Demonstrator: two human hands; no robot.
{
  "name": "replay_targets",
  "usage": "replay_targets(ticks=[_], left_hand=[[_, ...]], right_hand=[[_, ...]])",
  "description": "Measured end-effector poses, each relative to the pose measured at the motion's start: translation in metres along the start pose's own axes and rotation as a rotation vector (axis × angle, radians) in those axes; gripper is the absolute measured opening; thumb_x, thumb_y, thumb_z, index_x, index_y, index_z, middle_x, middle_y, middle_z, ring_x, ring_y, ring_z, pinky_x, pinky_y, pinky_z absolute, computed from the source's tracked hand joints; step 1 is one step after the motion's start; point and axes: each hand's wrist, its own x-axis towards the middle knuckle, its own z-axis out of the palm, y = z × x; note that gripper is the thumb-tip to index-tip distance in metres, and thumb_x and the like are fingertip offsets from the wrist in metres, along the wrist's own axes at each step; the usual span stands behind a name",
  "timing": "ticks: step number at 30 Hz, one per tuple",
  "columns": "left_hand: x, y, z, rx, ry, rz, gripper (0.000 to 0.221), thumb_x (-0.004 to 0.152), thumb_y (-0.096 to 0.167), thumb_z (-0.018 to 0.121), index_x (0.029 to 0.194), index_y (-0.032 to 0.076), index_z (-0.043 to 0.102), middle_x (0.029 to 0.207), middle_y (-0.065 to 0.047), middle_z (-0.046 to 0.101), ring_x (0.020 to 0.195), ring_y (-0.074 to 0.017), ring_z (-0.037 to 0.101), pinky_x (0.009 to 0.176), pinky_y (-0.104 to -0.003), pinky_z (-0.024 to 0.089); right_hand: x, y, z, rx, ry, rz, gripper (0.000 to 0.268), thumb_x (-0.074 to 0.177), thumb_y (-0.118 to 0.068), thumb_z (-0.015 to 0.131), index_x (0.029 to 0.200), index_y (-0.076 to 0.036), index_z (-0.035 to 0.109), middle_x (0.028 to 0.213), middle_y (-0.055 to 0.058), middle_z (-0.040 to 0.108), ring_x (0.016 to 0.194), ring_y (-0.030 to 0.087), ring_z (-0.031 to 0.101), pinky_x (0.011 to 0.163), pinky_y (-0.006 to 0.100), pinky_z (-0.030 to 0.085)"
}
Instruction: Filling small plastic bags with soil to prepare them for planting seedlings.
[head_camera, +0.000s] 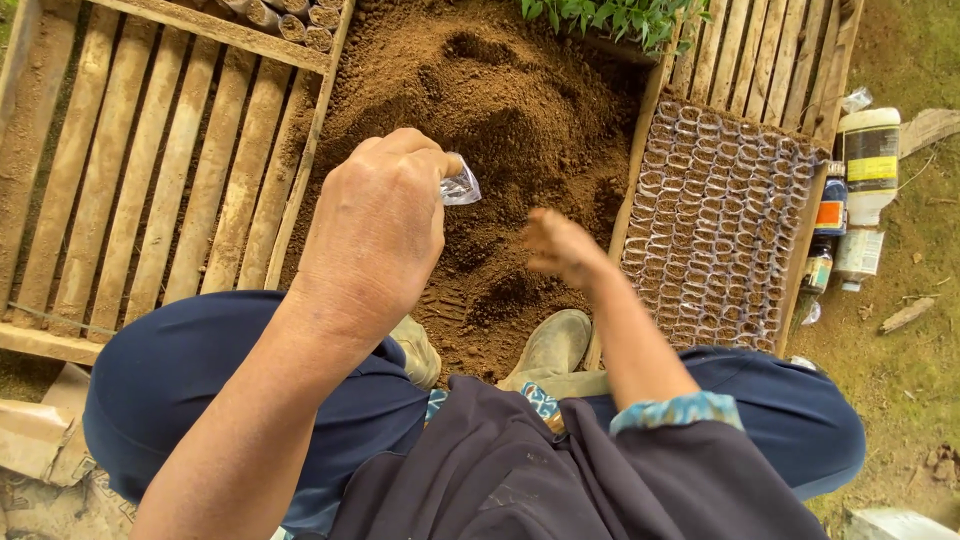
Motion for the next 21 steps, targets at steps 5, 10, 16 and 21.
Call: replay_targets(ticks=[5, 10, 16, 21], left_hand=[[0.000, 0.016, -0.014, -0.006, -0.047, 0.012, 0.026, 0.090, -0.011, 0.066, 0.113, -0.006, 0.076, 0.106, -0.019, 0.075, 0.087, -0.0324, 0.070, 0.076, -0.041, 0.060], [-0.002, 0.016, -0.021, -0.033, -0.066, -0.006, 0.027, 0.091, -0.010, 0.065, 0.116, -0.007, 0.075, 0.109, -0.020, 0.075, 0.092, -0.0324, 0.069, 0.084, -0.040, 0.060], [-0.007, 0.005, -0.021, -0.010, -0.036, -0.031, 0.030, 0.089, -0.011, 0.062, 0.114, -0.003, 0.076, 0.111, -0.016, 0.074, 0.097, -0.0317, 0.067, 0.088, -0.040, 0.057], [-0.007, -0.003, -0.014, -0.025, -0.116, -0.092, 0.033, 0.089, -0.007, 0.060, 0.118, -0.001, 0.074, 0.117, -0.014, 0.072, 0.103, -0.0308, 0.064, 0.093, -0.040, 0.055]], right_hand=[[0.034, 0.113, 0.060, 0.447, -0.161, 0.396, 0.068, 0.108, -0.049, 0.020, 0.148, 0.001, 0.045, 0.147, 0.027, 0.054, 0.132, 0.037, 0.056, 0.107, 0.042, 0.051], [0.061, 0.142, 0.050, 0.974, -0.031, 0.534, 0.081, 0.107, -0.055, 0.026, 0.155, 0.010, 0.025, 0.139, 0.036, 0.057, 0.124, 0.041, 0.063, 0.098, 0.037, 0.058], [0.077, 0.067, 0.034, 1.337, 0.109, 0.367, 0.073, 0.107, -0.044, 0.030, 0.163, -0.010, -0.002, 0.167, 0.031, 0.006, 0.152, 0.050, 0.019, 0.119, 0.062, 0.030], [0.104, -0.005, 0.026, 1.149, 0.037, 0.241, 0.065, 0.102, -0.039, 0.041, 0.152, -0.007, 0.015, 0.153, 0.029, 0.023, 0.142, 0.046, 0.032, 0.114, 0.059, 0.039]])
